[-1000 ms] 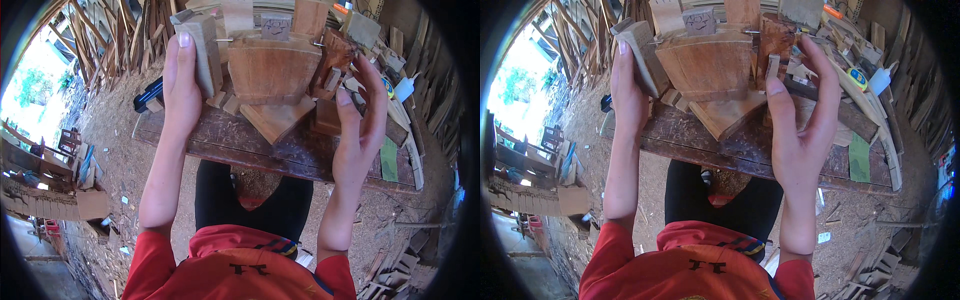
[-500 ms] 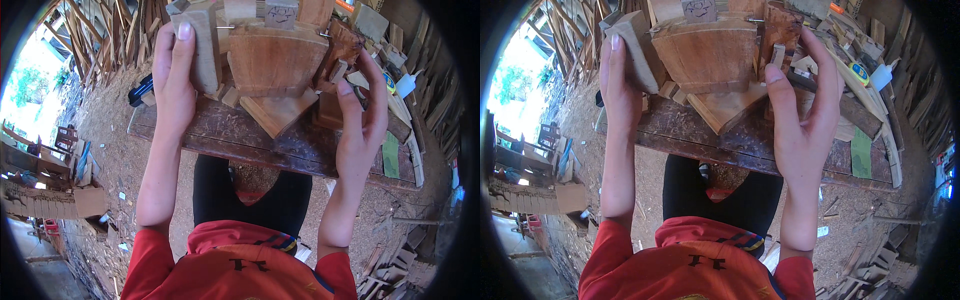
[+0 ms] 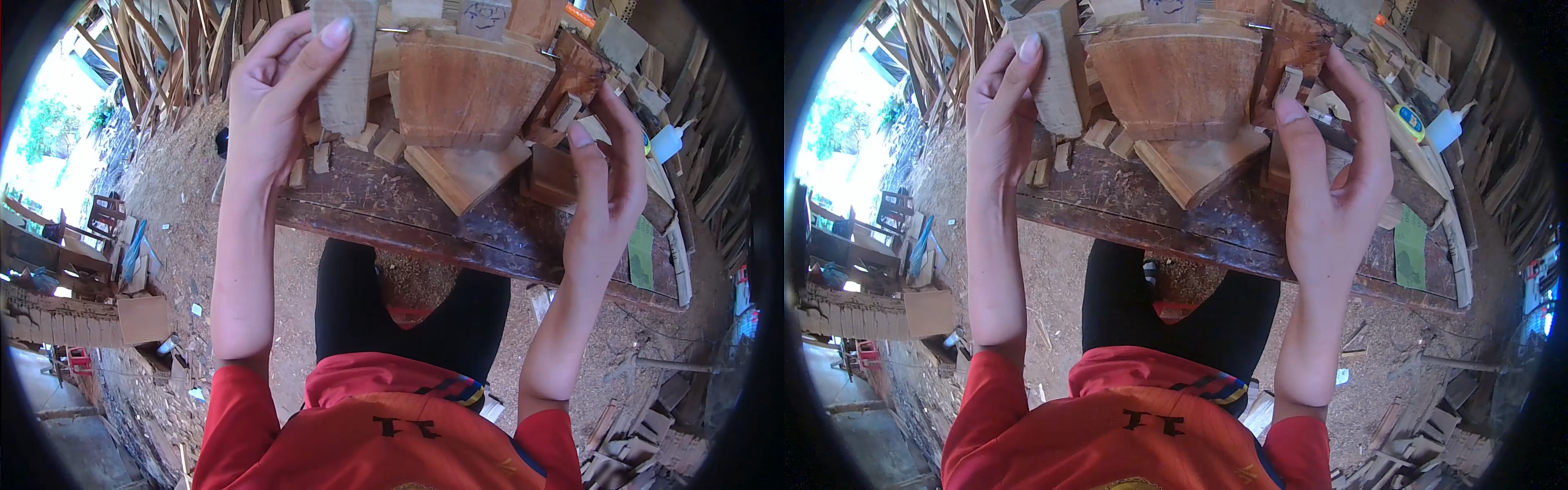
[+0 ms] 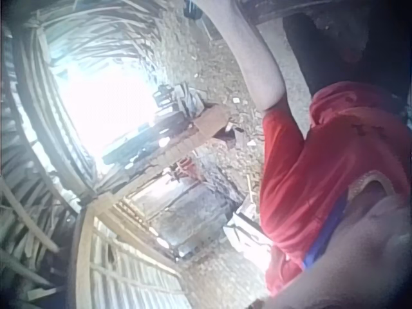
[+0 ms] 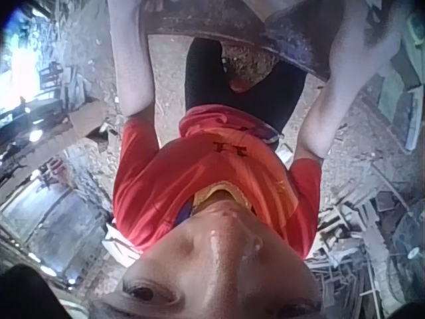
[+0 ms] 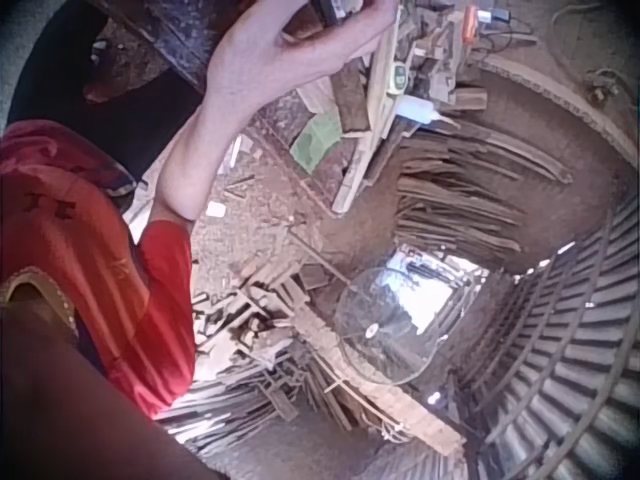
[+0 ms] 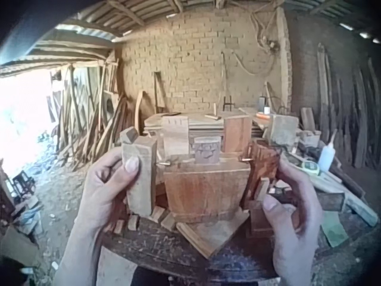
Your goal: Assemble small wooden components by hand and using a hammer.
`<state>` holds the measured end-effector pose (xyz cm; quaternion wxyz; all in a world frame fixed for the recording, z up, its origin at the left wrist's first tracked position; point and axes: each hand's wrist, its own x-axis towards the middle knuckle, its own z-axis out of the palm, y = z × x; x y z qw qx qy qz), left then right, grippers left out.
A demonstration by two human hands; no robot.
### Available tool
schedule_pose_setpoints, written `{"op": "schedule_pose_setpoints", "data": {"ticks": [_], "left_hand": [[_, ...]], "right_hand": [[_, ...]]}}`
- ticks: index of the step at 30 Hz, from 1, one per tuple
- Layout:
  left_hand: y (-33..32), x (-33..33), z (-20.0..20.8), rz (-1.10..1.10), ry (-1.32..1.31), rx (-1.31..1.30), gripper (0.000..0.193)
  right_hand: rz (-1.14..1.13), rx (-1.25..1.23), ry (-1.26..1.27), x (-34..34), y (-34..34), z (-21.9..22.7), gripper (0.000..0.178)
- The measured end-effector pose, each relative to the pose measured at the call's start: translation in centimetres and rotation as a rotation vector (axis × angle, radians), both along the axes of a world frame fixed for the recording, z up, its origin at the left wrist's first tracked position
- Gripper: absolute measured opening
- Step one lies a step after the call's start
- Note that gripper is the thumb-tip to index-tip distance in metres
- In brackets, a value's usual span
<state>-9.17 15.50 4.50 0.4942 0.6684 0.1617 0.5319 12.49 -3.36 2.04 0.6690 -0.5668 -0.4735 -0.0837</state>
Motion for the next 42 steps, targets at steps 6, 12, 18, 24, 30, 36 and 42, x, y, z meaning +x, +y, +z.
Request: {"op": "schedule_pose_setpoints", "data": {"ticks": [6,12,18,24,30,36,42], "left_hand": [[0.2,-0.4,-0.1,-0.04,0.033,-0.027,0.043],[0.7,-0.6,-0.2,-0.042,0.062,-0.001,0.042],[0.1,-0.5,0.2,-0.017,0.071,-0.013,0.042],[-0.8,-0.2,0.5,-0.025,0.07,-0.003,0.041],[-1.4,0.2,0.5,-0.069,-0.012,-0.044,0.042],[-1.5,0.6,0.1,-0.068,-0.082,-0.073,0.041],[-1.5,0.6,0.2,-0.059,-0.082,-0.048,0.04]], "right_hand": [[-0.01,-0.015,-0.011,0.1,-0.1,0.0,0.048],[0.012,-0.007,0.009,-0.1,0.0,-0.1,0.049],[0.058,-0.034,0.012,0.6,-0.3,0.2,0.051],[0.11,-0.031,-0.001,1.4,-0.5,0.2,0.052],[0.09,-0.042,-0.035,1.7,-0.5,0.3,0.051],[0.071,-0.062,-0.043,1.6,-0.6,0.5,0.052],[0.067,-0.037,-0.015,1.1,-0.4,0.5,0.051]]}}
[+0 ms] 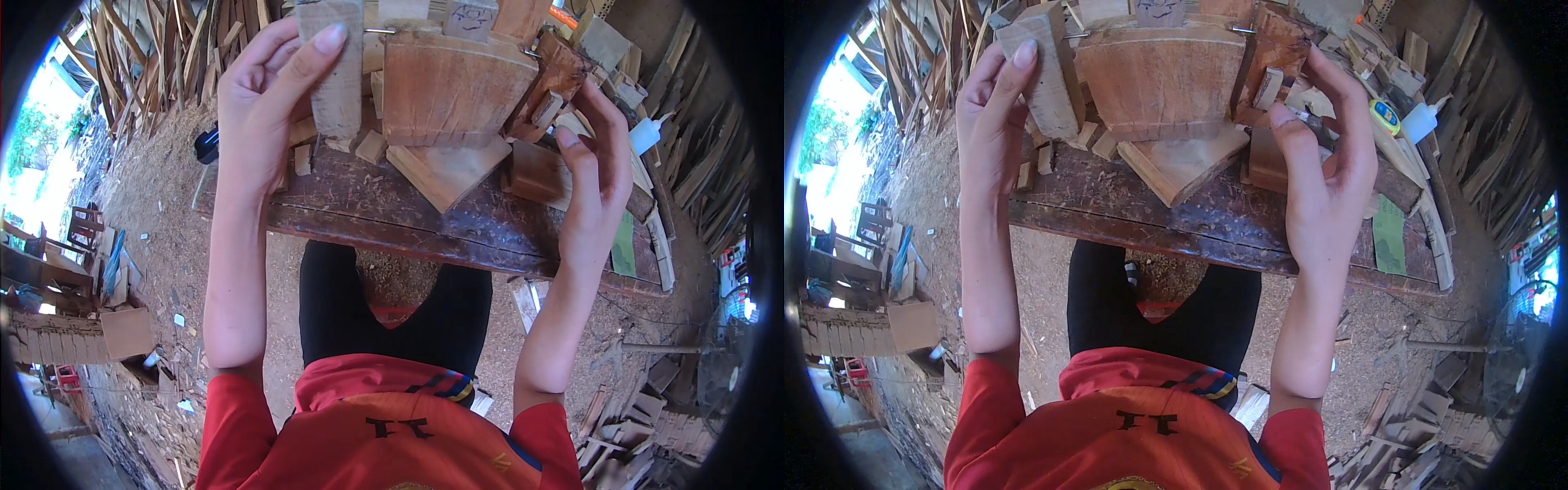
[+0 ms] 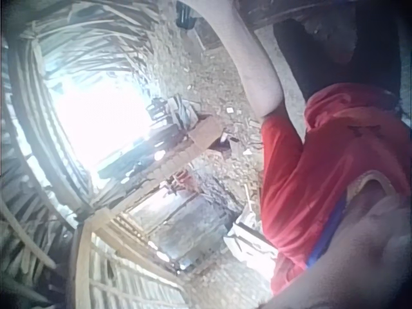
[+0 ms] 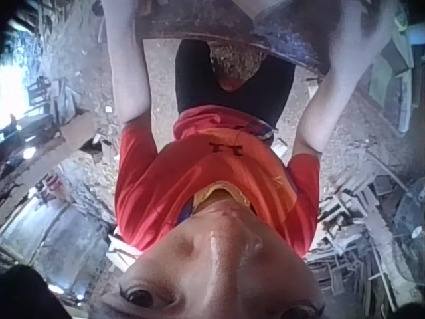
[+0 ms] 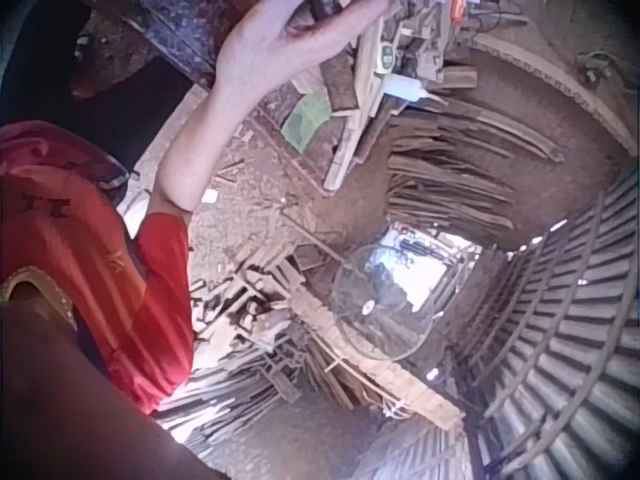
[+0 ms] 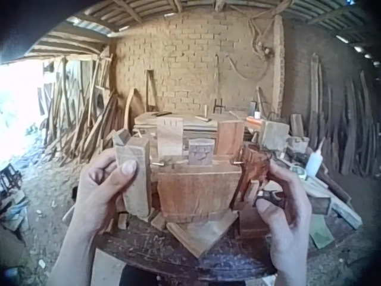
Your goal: Assemble small wooden components by hand and using a hammer.
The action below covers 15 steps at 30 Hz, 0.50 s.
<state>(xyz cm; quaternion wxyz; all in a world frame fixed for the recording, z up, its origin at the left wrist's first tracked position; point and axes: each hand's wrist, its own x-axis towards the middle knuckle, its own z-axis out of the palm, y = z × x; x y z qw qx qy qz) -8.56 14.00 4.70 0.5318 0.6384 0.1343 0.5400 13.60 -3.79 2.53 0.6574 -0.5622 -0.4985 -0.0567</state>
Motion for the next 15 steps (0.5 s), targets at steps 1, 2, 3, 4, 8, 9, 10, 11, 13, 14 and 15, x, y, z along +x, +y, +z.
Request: {"op": "schedule_pose_setpoints", "data": {"ticks": [1,2,3,4,8,9,10,11,13,14,15], "left_hand": [[0.1,-0.1,0.0,-0.007,0.004,0.014,0.04],[-0.1,-0.2,0.0,-0.005,0.003,0.013,0.04],[-0.4,-0.2,0.1,0.012,0.042,0.006,0.035],[-0.5,-0.3,0.1,0.028,0.081,-0.002,0.031],[1.6,-1.3,-1.2,0.119,0.132,-0.012,0.027],[1.4,-1.2,-1.0,0.061,0.095,-0.034,0.03],[1.2,-1.0,-0.8,0.004,0.058,-0.056,0.032],[1.0,-1.0,-0.7,0.005,0.058,-0.058,0.032],[0.8,-1.0,-0.6,0.143,-0.037,-0.017,0.041],[1.5,-1.9,-0.7,0.176,-0.029,0.0,0.052],[1.5,-2.4,-0.9,0.172,-0.029,-0.003,0.052]], "right_hand": [[0.002,-0.001,-0.002,-0.1,0.0,0.0,0.051],[-0.014,-0.01,-0.007,-0.2,0.0,0.0,0.051],[-0.032,-0.02,-0.012,-0.3,0.0,0.0,0.051],[-0.033,-0.022,-0.013,-0.3,0.0,0.0,0.051],[-0.038,-0.025,-0.018,-0.1,-0.2,0.1,0.052],[-0.041,-0.02,-0.051,0.0,-0.2,0.1,0.053],[-0.04,-0.023,-0.051,0.0,-0.1,0.1,0.053],[-0.037,-0.002,-0.049,-0.1,-0.2,0.1,0.053],[-0.035,0.016,-0.046,-0.3,-0.4,0.0,0.054],[-0.079,0.025,-0.058,-0.5,-0.7,0.1,0.053],[-0.128,0.033,-0.071,-0.6,-1.1,0.0,0.052]]}}
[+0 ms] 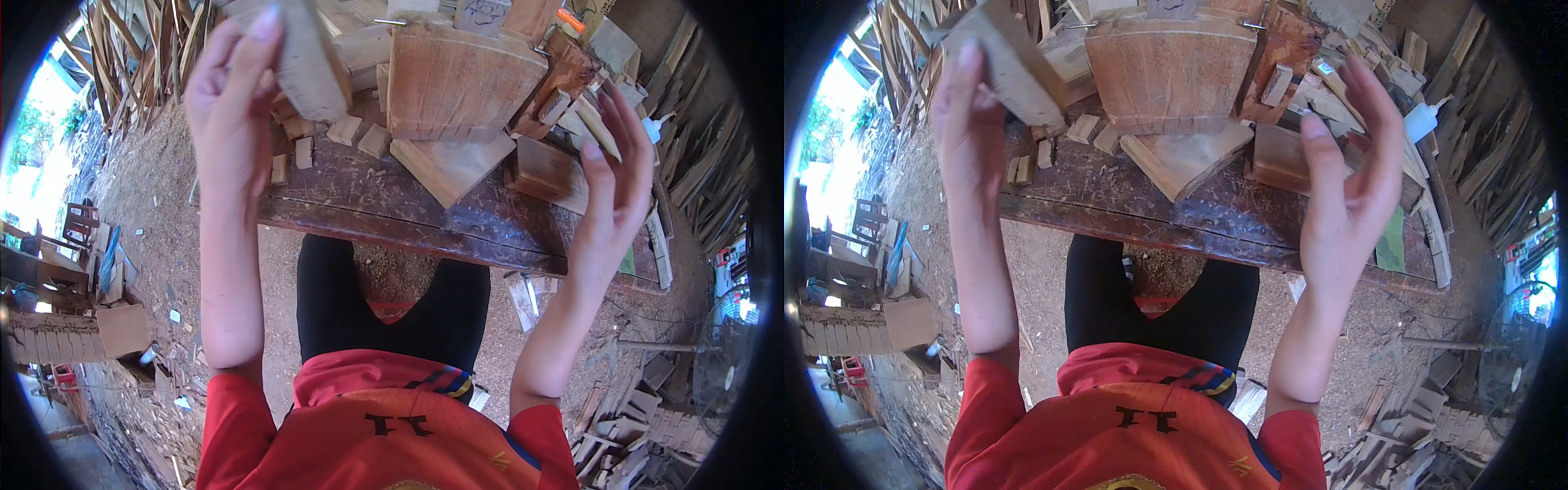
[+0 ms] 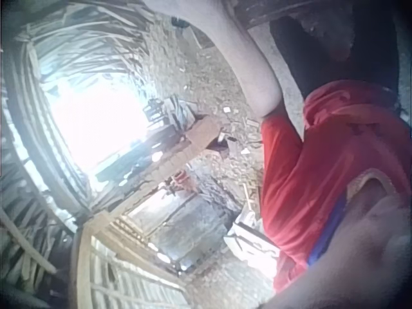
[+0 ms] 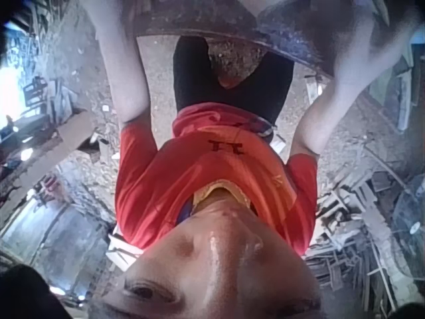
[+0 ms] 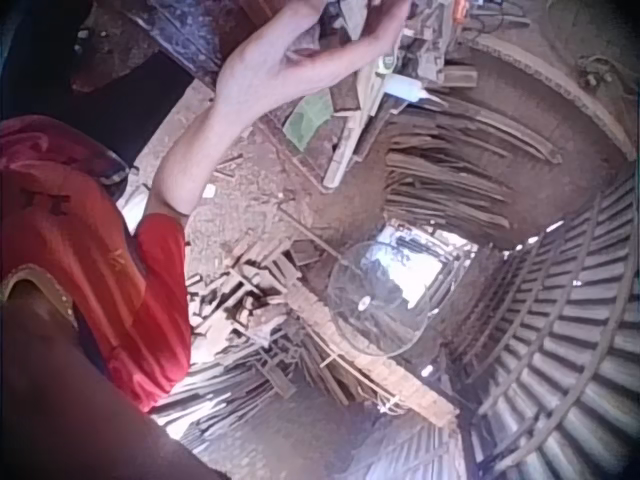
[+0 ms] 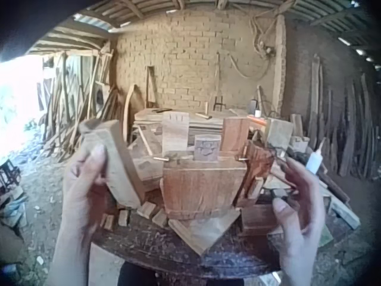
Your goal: Assemble small wooden components by hand and using a hammer.
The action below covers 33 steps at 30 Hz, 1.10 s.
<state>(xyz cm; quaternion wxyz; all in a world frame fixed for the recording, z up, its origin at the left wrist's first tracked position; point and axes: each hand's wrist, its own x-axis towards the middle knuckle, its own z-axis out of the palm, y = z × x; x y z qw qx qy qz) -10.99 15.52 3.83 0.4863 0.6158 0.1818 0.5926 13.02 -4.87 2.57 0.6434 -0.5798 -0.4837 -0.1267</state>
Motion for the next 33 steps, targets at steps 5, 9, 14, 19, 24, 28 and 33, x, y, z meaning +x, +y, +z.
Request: {"op": "schedule_pose_setpoints", "data": {"ticks": [5,9,14,19,24,28,33], "left_hand": [[-2.8,-3.6,-1.0,-0.011,-0.227,-0.042,0.064],[-5.4,-6.1,-1.5,-0.079,-0.244,-0.117,0.064],[-6.2,-7.4,-3.7,-0.174,-0.255,-0.203,0.059],[-7.1,-7.5,-5.0,-0.225,-0.347,-0.297,0.048],[-6.6,-8.6,-5.9,-0.133,-0.312,-0.388,0.054],[-7.5,-9.0,-6.6,-0.228,-0.385,-0.355,0.053],[-10.5,-7.0,-7.6,-0.191,-0.418,-0.431,0.049]], "right_hand": [[-0.101,0.077,-0.131,-0.2,-1.8,-0.5,0.049],[-0.2,-0.006,-0.37,-1.4,-1.2,1.2,0.049],[-0.359,-0.286,-0.851,-4.3,0.2,6.4,0.056],[-0.342,-0.061,-0.807,-4.1,2.6,7.9,0.056],[-0.151,-0.166,-0.964,-6.6,2.0,8.2,0.041],[0.208,-0.352,-0.616,-10.6,0.9,6.1,0.04],[0.599,-0.605,-0.158,-14.8,1.7,3.0,0.057]]}}
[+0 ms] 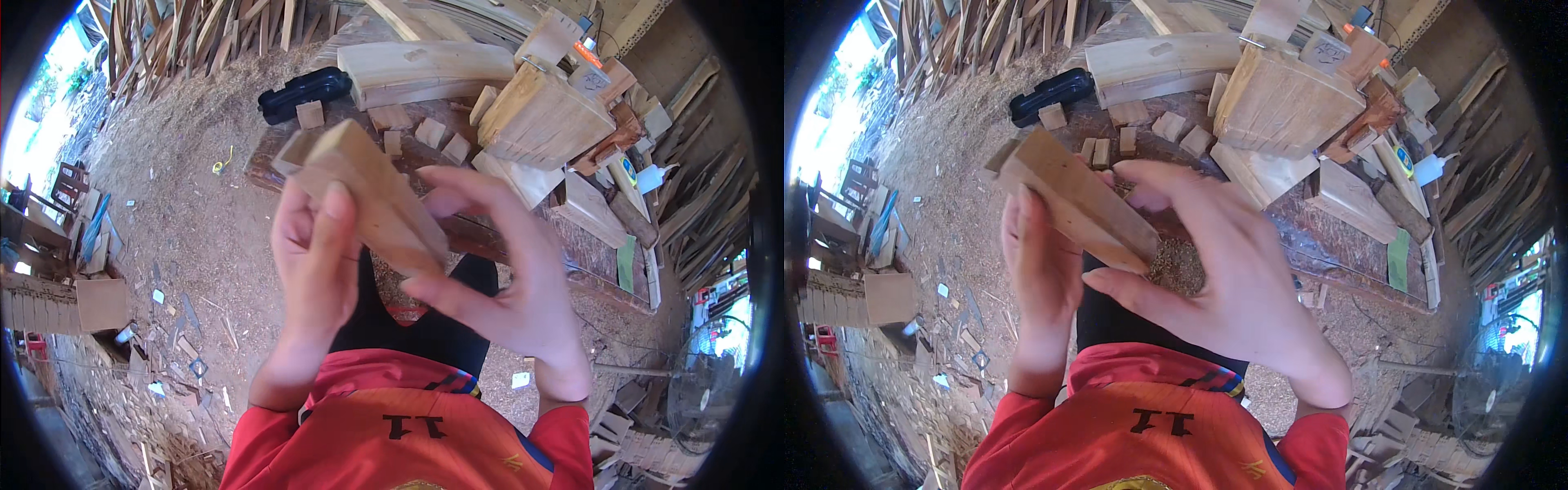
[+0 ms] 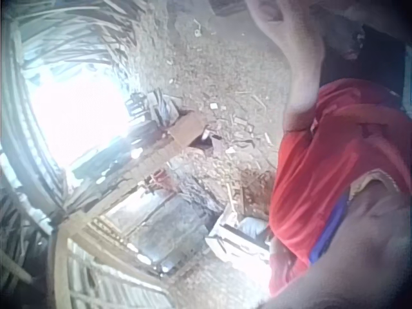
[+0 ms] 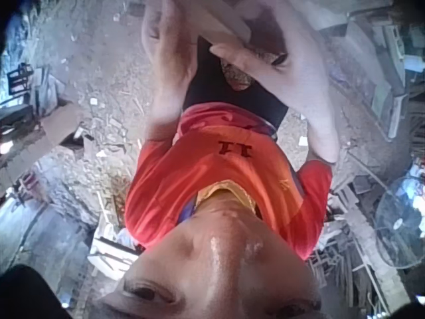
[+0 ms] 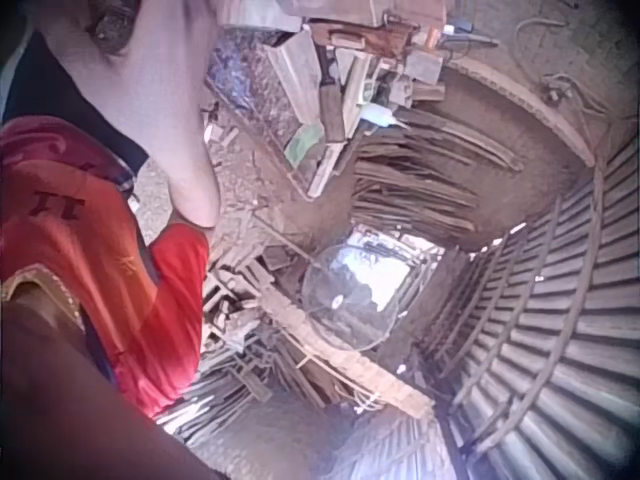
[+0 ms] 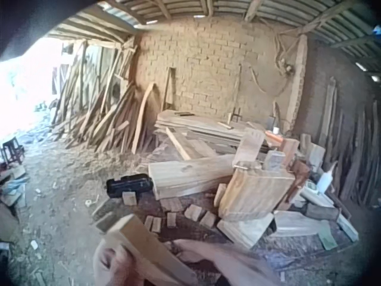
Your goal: Assemble small wooden components by hand and using a hammer.
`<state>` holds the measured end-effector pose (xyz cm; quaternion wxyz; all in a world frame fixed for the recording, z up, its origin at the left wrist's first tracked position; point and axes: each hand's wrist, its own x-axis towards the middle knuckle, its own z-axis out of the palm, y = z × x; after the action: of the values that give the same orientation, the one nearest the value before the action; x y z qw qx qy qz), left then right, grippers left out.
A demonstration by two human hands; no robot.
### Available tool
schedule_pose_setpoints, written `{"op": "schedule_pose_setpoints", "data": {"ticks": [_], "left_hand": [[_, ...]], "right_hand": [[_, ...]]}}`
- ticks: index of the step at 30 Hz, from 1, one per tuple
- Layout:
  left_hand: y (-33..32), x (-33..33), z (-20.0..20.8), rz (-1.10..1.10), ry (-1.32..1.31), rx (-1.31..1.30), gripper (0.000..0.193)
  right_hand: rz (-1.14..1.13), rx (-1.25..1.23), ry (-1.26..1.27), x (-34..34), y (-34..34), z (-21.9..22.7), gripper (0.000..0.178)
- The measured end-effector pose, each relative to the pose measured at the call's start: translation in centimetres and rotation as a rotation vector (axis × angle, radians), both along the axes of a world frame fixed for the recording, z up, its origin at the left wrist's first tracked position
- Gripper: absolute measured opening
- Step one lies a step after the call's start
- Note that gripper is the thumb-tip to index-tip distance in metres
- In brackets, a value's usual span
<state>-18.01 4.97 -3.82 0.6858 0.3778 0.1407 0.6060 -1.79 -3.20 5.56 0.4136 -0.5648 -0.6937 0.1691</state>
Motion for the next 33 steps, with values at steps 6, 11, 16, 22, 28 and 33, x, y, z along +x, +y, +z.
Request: {"op": "schedule_pose_setpoints", "data": {"ticks": [6,11,16,22,28,33], "left_hand": [[-1.6,1.3,0.4,-0.059,0.112,0.012,0.044],[-1.5,0.1,-0.5,-0.288,0.206,0.138,0.056],[-2.1,3.1,-0.3,-0.313,0.641,0.521,0.051],[-1.8,7.2,2.2,-0.173,0.75,0.975,0.044],[-1.8,9.5,2.6,-0.183,0.729,1.093,0.044],[-2.1,11.4,2.5,-0.196,0.725,1.176,0.044]], "right_hand": [[-0.095,-0.162,0.125,1.6,-2.0,-1.1,0.057],[-0.02,-0.024,-0.045,5.1,-5.4,-1.9,0.046],[-0.202,-0.158,-0.088,7.2,-10.9,-1.2,0.041],[-0.606,-0.134,-0.366,10.3,-15.6,-0.7,0.043],[-0.842,-0.147,-0.392,11.7,-15.3,-2.1,0.04],[-0.826,-0.086,-0.367,12.5,-15.0,-3.1,0.041]]}}
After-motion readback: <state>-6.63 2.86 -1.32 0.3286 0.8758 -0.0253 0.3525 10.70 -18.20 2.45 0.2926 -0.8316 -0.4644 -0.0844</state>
